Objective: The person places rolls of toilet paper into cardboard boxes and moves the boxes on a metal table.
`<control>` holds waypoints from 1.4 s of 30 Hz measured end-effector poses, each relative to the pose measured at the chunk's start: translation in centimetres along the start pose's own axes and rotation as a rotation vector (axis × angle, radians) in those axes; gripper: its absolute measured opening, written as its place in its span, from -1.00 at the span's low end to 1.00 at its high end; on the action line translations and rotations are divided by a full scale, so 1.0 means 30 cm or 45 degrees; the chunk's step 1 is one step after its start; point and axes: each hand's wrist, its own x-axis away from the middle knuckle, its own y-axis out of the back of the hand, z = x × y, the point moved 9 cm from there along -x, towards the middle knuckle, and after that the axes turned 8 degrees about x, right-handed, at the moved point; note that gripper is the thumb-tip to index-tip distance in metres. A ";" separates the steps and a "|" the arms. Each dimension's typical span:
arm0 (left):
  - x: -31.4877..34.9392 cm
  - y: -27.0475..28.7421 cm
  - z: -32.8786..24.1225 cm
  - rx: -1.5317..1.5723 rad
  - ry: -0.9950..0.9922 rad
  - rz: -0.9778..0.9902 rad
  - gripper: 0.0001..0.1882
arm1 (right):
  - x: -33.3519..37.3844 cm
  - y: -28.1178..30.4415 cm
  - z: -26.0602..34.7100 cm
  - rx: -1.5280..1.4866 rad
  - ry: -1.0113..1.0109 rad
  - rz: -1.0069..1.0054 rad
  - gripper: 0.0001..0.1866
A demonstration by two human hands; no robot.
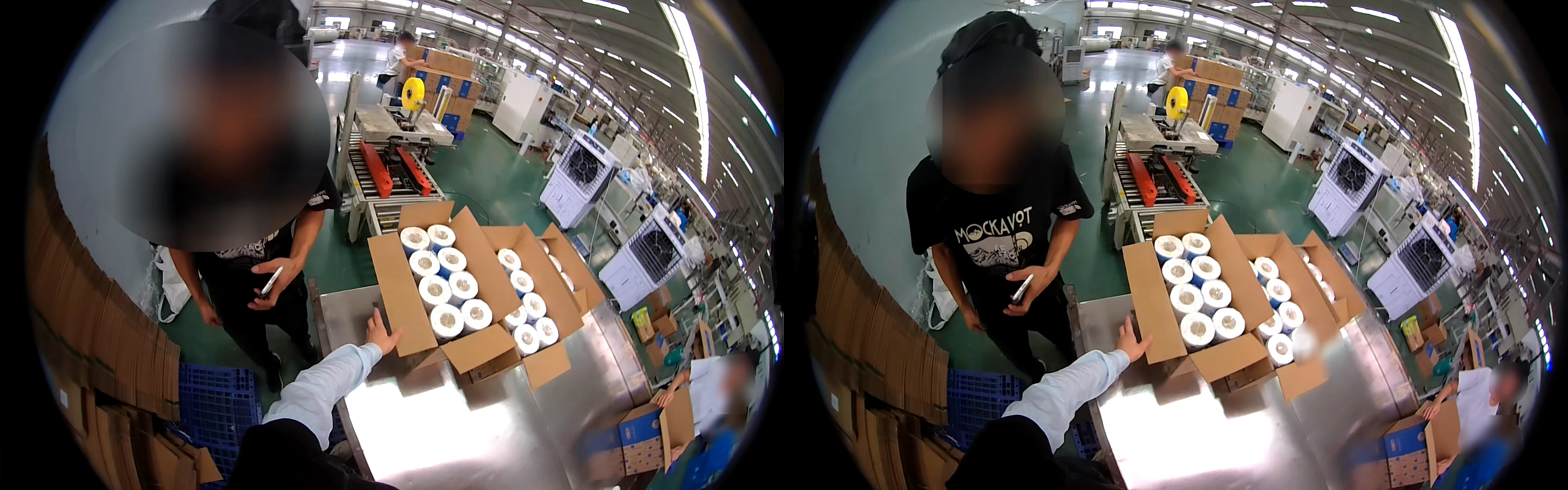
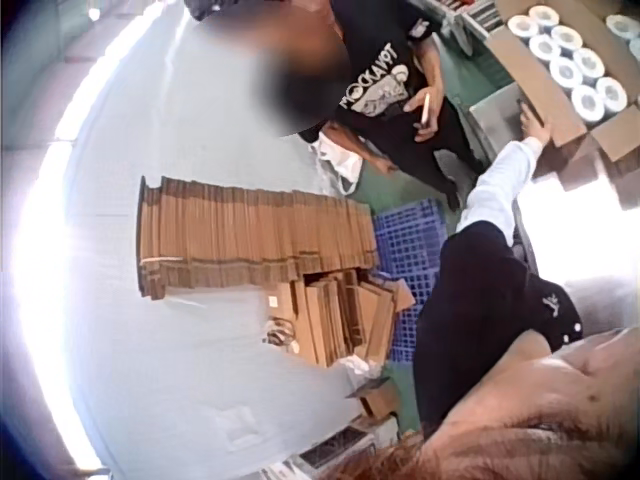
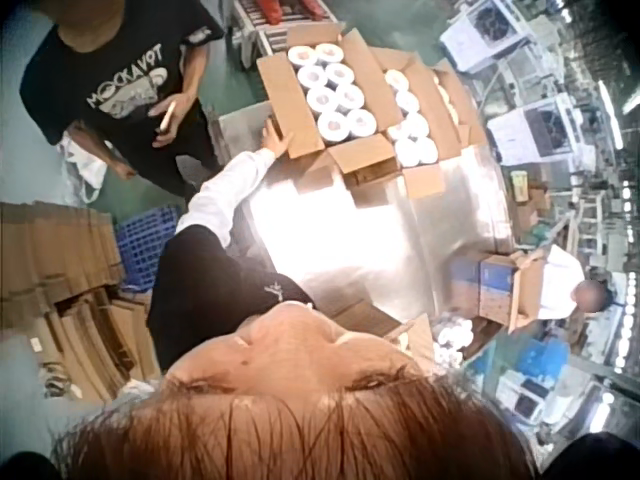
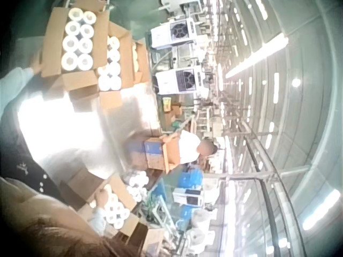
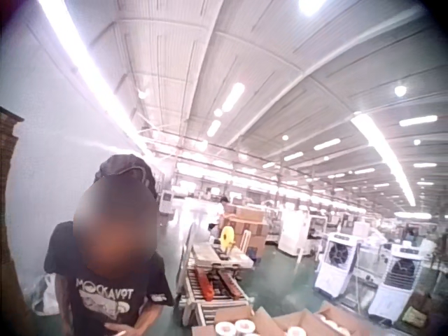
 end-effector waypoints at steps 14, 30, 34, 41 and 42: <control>0.077 -0.204 -0.523 0.592 -0.344 0.599 -0.22 | -0.066 0.202 0.554 -0.498 0.496 -0.005 -0.64; 0.251 -0.245 -0.527 -0.080 0.019 1.137 0.20 | -0.305 0.861 1.267 -0.997 0.926 -0.720 -0.52; 0.072 -0.234 -0.312 0.267 0.123 1.182 0.30 | -0.614 0.647 0.856 -0.268 0.094 -0.666 -0.20; -0.173 -0.335 -0.337 0.273 0.441 1.333 -0.20 | -0.685 0.433 0.811 -0.816 0.199 0.000 -0.20; -0.114 -0.454 -0.387 0.152 0.289 1.173 -0.27 | -0.641 0.341 0.680 -0.886 0.138 0.039 -0.25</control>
